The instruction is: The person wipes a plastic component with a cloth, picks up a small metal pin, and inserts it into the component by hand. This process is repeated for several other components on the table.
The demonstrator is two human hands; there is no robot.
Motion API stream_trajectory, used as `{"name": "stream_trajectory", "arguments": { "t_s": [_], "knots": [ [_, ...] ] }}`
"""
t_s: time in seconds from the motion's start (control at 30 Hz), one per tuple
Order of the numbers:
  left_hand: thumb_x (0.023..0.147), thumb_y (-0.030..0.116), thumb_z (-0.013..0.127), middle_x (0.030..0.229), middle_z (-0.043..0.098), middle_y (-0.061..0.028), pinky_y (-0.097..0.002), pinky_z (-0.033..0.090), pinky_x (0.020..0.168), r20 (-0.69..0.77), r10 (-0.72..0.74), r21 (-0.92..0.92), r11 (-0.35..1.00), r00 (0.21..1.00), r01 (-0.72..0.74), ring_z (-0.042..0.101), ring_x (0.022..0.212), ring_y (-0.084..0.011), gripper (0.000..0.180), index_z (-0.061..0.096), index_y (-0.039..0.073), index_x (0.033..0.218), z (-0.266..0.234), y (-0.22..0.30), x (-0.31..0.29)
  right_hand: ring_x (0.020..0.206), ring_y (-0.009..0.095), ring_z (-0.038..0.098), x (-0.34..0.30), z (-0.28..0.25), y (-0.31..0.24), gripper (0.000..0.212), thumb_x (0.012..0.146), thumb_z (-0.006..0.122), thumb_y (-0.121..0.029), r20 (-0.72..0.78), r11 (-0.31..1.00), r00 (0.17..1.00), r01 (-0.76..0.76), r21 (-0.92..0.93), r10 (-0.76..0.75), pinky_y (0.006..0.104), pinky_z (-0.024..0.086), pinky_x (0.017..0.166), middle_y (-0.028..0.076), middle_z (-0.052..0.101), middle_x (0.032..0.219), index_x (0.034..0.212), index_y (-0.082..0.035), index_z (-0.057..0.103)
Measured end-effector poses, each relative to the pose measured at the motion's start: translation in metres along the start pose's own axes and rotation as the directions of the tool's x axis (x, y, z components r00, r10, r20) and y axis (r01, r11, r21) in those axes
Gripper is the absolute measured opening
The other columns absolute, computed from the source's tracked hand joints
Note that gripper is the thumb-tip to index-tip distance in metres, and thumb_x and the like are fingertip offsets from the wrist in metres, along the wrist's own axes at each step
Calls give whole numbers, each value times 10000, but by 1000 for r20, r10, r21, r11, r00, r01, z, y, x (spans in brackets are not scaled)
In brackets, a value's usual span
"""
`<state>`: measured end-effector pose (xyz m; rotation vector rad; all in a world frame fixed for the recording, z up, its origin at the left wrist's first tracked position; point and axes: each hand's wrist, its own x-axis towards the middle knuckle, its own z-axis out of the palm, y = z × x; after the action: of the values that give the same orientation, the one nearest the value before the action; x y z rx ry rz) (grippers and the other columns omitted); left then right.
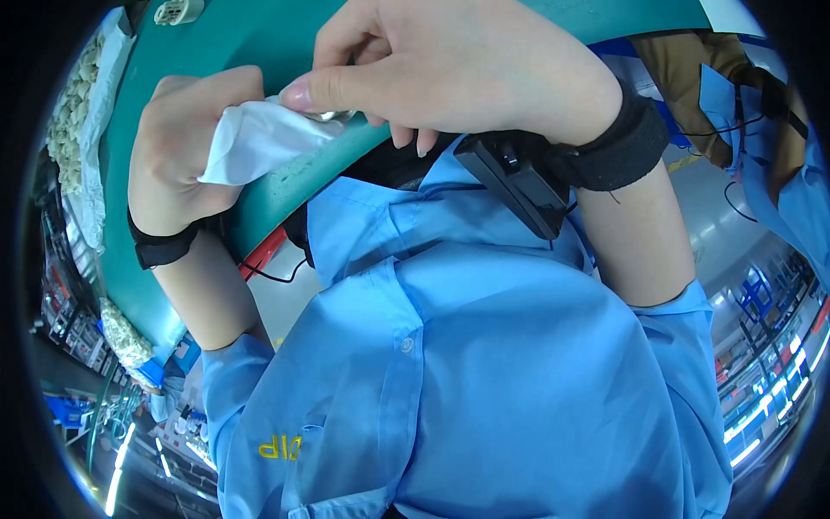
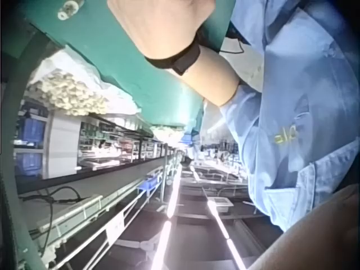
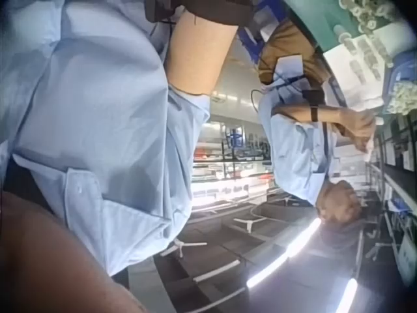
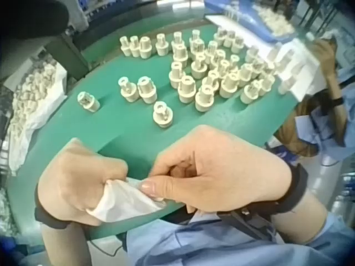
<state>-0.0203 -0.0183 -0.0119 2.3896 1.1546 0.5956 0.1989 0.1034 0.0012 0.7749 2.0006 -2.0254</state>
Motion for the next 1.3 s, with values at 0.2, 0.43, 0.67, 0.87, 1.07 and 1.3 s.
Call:
{"name": "stream_trajectory", "arguments": {
  "t_s": [0.2, 0.43, 0.67, 0.87, 1.07, 1.3],
  "knots": [
    [580, 28, 701, 693, 484, -82, -389, 386, 486, -104, -134, -48, 990, 985, 130, 536, 590, -294, 201, 533, 45, 689, -10, 5, -9, 501, 41, 531, 0, 4, 1, 232, 995, 689, -200, 19, 1000, 1000, 3, 16, -3, 234, 385, 449, 17, 659, 651, 975, 16, 771],
    [573, 39, 703, 698, 490, -91, -389, 388, 487, -9, -120, 50, 992, 993, 120, 553, 593, -302, 186, 580, 54, 712, -5, 7, -3, 507, 42, 521, 1, 2, 8, 230, 988, 700, -200, 9, 995, 996, 93, -45, -92, 233, 384, 461, 26, 676, 657, 978, 17, 776],
    [547, 12, 707, 732, 532, -83, -400, 407, 495, -172, -54, -91, 995, 984, 38, 576, 603, -304, 236, 635, 49, 769, -4, 7, -3, 514, 44, 518, -1, 2, 4, 227, 979, 709, -195, -9, 1000, 1000, 3, -19, -3, 238, 380, 467, 33, 682, 660, 995, 22, 773],
    [585, 0, 686, 730, 526, -90, -363, 378, 477, -69, -90, 23, 996, 994, 91, 539, 560, -285, 198, 602, 17, 764, -5, 3, -5, 524, 39, 526, -2, 3, -1, 229, 978, 703, -190, 6, 1000, 1000, -20, -9, 20, 233, 385, 472, 33, 679, 660, 992, 30, 767],
    [589, 14, 692, 731, 532, -91, -358, 358, 463, 8, 13, 41, 999, 1000, -13, 542, 546, -277, 194, 557, 13, 728, -2, 13, 1, 508, 38, 507, 0, 5, 3, 232, 985, 695, -188, -15, 999, 999, 34, -5, -34, 236, 367, 463, 18, 652, 630, 957, 36, 749],
    [528, 43, 723, 709, 497, -71, -400, 377, 462, -105, -97, 49, 994, 990, 103, 550, 581, -296, 238, 521, 67, 652, -4, 9, -4, 501, 39, 501, -3, 2, 5, 229, 1003, 672, -197, 22, 995, 998, 51, 81, -53, 241, 354, 454, -1, 614, 597, 945, 20, 718]
  ]
}}
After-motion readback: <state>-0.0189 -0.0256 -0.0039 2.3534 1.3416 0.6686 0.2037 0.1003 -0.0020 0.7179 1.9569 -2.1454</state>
